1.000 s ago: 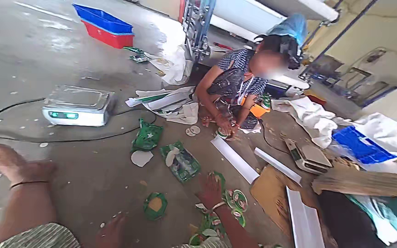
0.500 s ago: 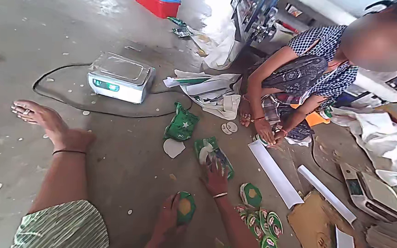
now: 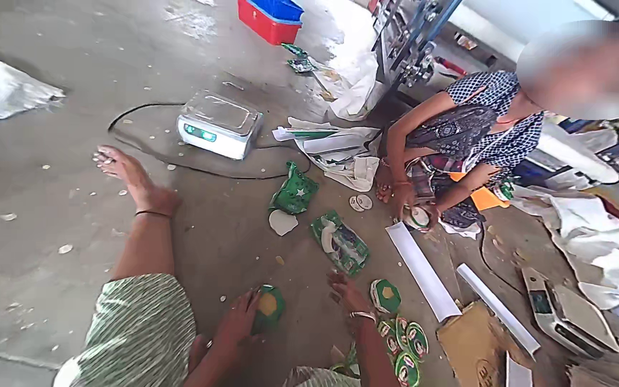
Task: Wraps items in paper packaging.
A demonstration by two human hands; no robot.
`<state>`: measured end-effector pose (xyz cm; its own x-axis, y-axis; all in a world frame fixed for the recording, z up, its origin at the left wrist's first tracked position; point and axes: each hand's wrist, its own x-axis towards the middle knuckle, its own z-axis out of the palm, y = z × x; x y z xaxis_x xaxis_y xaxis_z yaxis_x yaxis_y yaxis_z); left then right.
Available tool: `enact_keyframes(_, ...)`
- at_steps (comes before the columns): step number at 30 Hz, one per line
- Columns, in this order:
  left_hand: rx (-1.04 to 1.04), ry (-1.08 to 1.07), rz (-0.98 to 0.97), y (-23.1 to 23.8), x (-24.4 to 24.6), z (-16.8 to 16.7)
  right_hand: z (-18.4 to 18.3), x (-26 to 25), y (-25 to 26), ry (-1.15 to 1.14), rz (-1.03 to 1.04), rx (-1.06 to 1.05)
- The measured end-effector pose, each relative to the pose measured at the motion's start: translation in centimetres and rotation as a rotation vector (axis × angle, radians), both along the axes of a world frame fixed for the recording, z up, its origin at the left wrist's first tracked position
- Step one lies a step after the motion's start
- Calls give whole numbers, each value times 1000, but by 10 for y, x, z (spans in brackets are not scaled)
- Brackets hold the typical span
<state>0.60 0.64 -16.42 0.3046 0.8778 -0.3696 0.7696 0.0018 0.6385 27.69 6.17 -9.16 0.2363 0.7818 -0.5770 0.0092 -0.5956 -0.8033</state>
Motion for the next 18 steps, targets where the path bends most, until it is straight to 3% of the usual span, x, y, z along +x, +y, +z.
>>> enact_keyframes(3, -76, 130, -153, 1, -14, 18, -1, -33, -31, -141, 263, 48)
enact_keyframes(5, -71, 162, -200, 0, -21, 22, -5, -57, -49, -504, 580, 46)
enact_keyframes(7, -86, 190, -232, -1, -23, 21, -5, -85, -62, -836, 828, -89)
enact_keyframes(13, -64, 186, -239, -4, -22, 12, -29, -126, -80, -1190, 858, -54)
enact_keyframes(18, -132, 174, -236, -1, -23, 17, -26, -141, -105, -1054, 886, -73)
